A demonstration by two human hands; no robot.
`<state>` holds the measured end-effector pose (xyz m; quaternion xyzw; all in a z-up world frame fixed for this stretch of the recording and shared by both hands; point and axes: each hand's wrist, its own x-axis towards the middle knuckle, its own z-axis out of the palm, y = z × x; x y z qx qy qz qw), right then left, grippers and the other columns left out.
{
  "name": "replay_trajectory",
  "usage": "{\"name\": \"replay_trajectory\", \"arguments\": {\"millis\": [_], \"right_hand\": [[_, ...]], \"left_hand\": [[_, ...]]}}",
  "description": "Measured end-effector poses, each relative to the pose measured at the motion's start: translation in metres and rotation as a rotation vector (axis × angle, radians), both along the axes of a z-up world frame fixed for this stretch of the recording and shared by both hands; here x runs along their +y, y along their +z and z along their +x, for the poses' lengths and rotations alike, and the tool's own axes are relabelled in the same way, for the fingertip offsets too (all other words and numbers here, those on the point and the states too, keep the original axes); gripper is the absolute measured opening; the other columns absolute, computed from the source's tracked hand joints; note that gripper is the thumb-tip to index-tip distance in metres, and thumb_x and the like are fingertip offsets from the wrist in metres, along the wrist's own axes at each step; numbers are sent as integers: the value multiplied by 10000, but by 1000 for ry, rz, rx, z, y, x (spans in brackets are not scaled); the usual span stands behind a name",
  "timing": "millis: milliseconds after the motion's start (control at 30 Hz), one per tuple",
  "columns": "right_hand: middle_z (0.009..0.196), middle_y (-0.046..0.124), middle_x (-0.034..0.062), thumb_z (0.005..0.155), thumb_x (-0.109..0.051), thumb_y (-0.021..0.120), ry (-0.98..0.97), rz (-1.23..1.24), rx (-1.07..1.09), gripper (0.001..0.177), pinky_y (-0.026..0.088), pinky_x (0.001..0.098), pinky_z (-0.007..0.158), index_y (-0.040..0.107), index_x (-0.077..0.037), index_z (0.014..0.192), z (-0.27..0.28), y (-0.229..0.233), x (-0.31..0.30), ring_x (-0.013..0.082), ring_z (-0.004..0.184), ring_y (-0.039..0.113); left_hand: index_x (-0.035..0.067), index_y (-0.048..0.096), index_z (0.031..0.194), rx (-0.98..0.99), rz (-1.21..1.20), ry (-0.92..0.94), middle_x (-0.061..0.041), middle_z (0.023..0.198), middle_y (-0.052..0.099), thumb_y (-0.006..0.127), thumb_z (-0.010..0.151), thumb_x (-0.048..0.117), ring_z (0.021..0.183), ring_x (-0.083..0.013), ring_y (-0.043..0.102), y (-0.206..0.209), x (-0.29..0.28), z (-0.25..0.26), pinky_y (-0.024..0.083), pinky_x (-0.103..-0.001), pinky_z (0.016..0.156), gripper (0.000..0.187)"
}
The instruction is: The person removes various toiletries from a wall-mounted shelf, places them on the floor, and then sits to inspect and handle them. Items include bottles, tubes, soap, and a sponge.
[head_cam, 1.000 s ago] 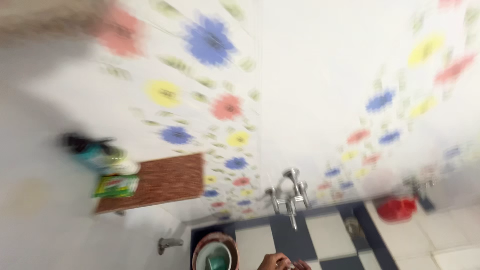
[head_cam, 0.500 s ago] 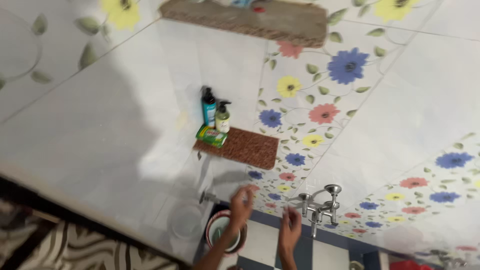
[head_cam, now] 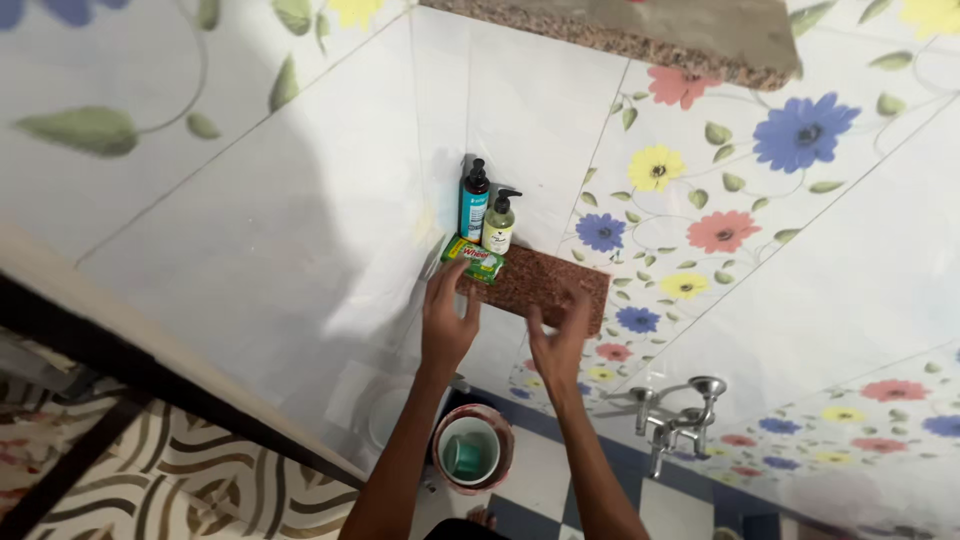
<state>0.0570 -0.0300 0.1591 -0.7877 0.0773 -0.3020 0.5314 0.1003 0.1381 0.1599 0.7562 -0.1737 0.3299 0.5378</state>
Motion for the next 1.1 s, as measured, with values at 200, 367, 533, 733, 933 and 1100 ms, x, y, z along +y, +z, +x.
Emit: {"name": "replay_trajectory", "arguments": {"millis": [200, 367, 533, 733, 933, 1100], "right_hand": [[1504, 400, 226, 701, -42, 860, 227, -501, -99, 779, 381, 518, 1143, 534, -166, 1398, 50, 8, 8, 451, 1393, 390], [1576, 285, 223, 666, -140, 926, 345, -394, 27, 865, 378, 562, 1146, 520, -215, 1427, 83, -2, 10, 481, 1424, 293], [1587, 240, 223, 569, -193, 967, 334, -438, -8, 958, 364, 619, 1104, 530, -198, 1421, 109, -15, 6, 495, 1383, 288], [1587, 245, 244, 610, -218, 978, 322, -463, 10, 879, 372, 628, 1101, 602, -134, 1399, 124, -23, 5, 502, 1407, 259], [1538, 269, 260, 541, -219, 957, 301, -542, 103, 804, 382, 611, 1101, 672, -156, 1290, 127, -11, 9, 494, 1389, 270], [1489, 309, 258, 617, -267, 950, 227, -708, 183, 804, 269, 638, 1100, 657, -227, 1364, 125, -2, 12, 479, 1392, 253]], "left_hand": [[106, 530, 1382, 292, 47, -160, -216, 1621, 276, 589, 708, -109, 1480, -409, 335, 16, -7, 48, 549, -403, 943, 710], [16, 438, 1376, 190, 8, -125, -266, 1570, 331, 686, 853, -19, 1416, -448, 416, 20, -18, 72, 443, -477, 1080, 579], [15, 331, 1301, 433, -97, -187, -239, 1283, 452, 645, 915, 100, 1132, -393, 576, 22, -34, 93, 518, -473, 858, 504], [16, 337, 1329, 329, 28, -164, -263, 1310, 399, 641, 892, 41, 1170, -421, 500, 30, -42, 99, 498, -505, 851, 533], [-11, 309, 1324, 280, 120, -83, -305, 1235, 471, 640, 792, -42, 1141, -490, 510, 36, -37, 101, 461, -544, 878, 628], [-9, 285, 1356, 464, 37, -94, -308, 1133, 593, 607, 864, -15, 1005, -474, 647, 41, -33, 107, 497, -538, 847, 588]]}}
